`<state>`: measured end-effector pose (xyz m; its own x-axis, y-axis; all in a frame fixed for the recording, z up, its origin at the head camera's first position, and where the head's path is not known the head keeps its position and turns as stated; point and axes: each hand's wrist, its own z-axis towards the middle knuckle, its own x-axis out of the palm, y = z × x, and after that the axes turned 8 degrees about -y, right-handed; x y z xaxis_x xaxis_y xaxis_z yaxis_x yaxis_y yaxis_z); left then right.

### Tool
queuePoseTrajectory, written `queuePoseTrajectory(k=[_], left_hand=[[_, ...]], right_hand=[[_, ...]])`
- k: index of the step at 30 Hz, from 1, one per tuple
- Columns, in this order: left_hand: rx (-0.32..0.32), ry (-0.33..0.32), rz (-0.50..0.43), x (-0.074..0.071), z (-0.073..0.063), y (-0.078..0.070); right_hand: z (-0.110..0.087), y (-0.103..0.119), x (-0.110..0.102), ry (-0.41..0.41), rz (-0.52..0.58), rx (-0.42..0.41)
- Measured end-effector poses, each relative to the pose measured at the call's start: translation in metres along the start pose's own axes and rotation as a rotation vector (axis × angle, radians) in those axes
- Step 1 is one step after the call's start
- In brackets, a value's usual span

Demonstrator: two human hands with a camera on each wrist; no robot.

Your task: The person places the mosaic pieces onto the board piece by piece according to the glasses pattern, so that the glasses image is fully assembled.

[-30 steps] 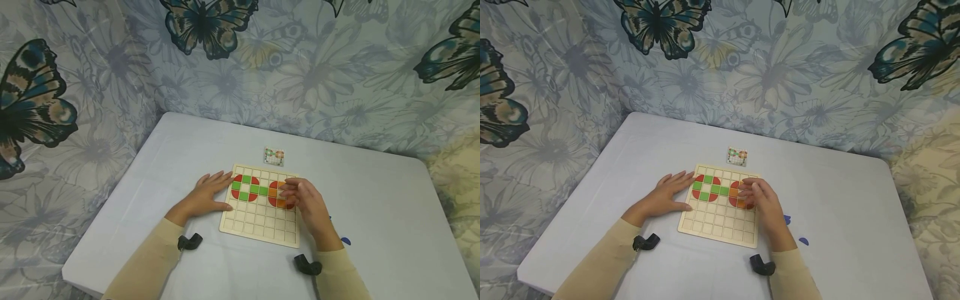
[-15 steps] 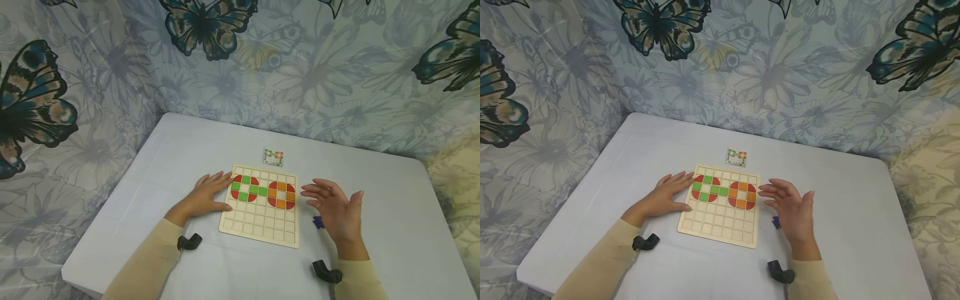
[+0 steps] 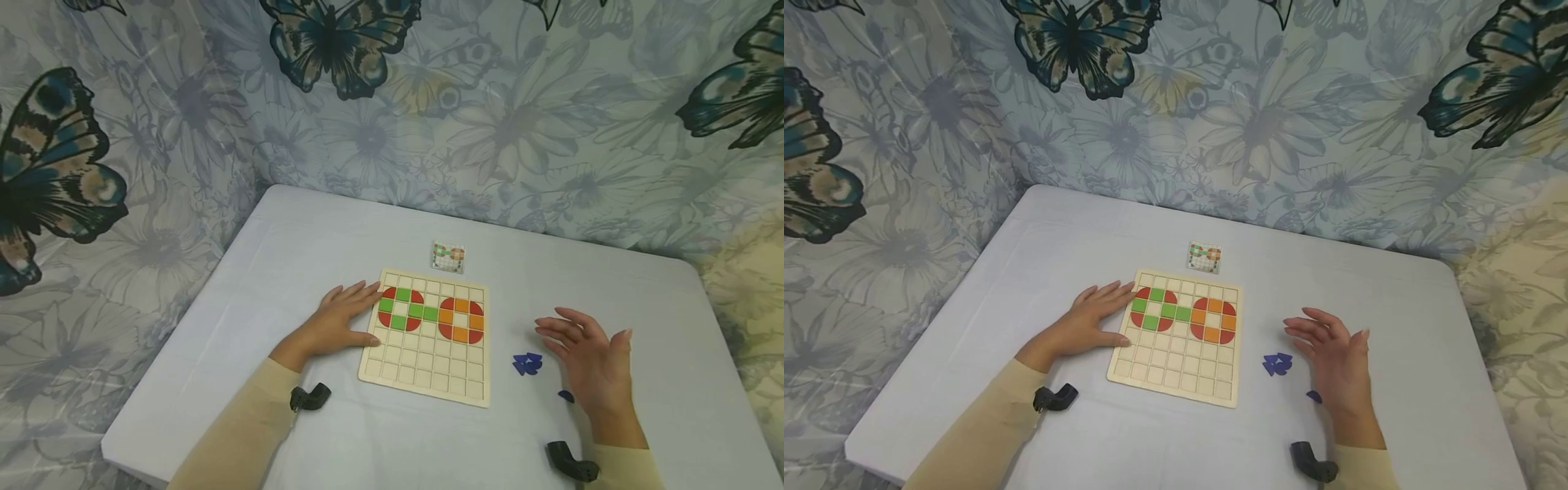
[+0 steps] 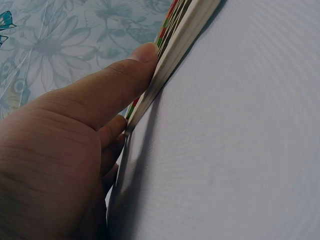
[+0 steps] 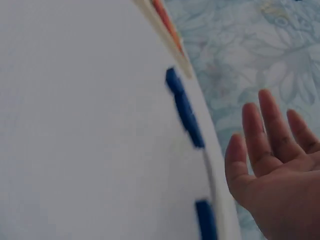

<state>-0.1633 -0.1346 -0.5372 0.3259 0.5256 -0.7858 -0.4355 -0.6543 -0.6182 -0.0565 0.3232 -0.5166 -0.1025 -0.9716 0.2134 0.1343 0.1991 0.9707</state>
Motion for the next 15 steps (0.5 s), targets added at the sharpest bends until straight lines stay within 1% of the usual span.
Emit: queuePoseTrajectory(k=[4, 6, 10, 11, 15], left_hand=[[-0.011, 0.011, 0.012, 0.002, 0.000, 0.001], [-0.010, 0.011, 0.007, 0.002, 0.000, 0.001], [-0.008, 0.007, 0.005, 0.002, 0.000, 0.001], [-0.005, 0.004, 0.001, 0.001, 0.000, 0.002], [-0.005, 0.008, 0.000, 0.001, 0.001, 0.002]], right_hand=[[-0.006, -0.009, -0.016, 0.022, -0.058, -0.008], [-0.010, -0.015, -0.022, 0.039, -0.116, -0.025], [-0.014, -0.024, -0.025, 0.021, -0.240, -0.026], [-0.015, -0.025, -0.024, 0.017, -0.282, -0.030], [-0.016, -0.024, -0.020, -0.030, -0.534, -0.045]])
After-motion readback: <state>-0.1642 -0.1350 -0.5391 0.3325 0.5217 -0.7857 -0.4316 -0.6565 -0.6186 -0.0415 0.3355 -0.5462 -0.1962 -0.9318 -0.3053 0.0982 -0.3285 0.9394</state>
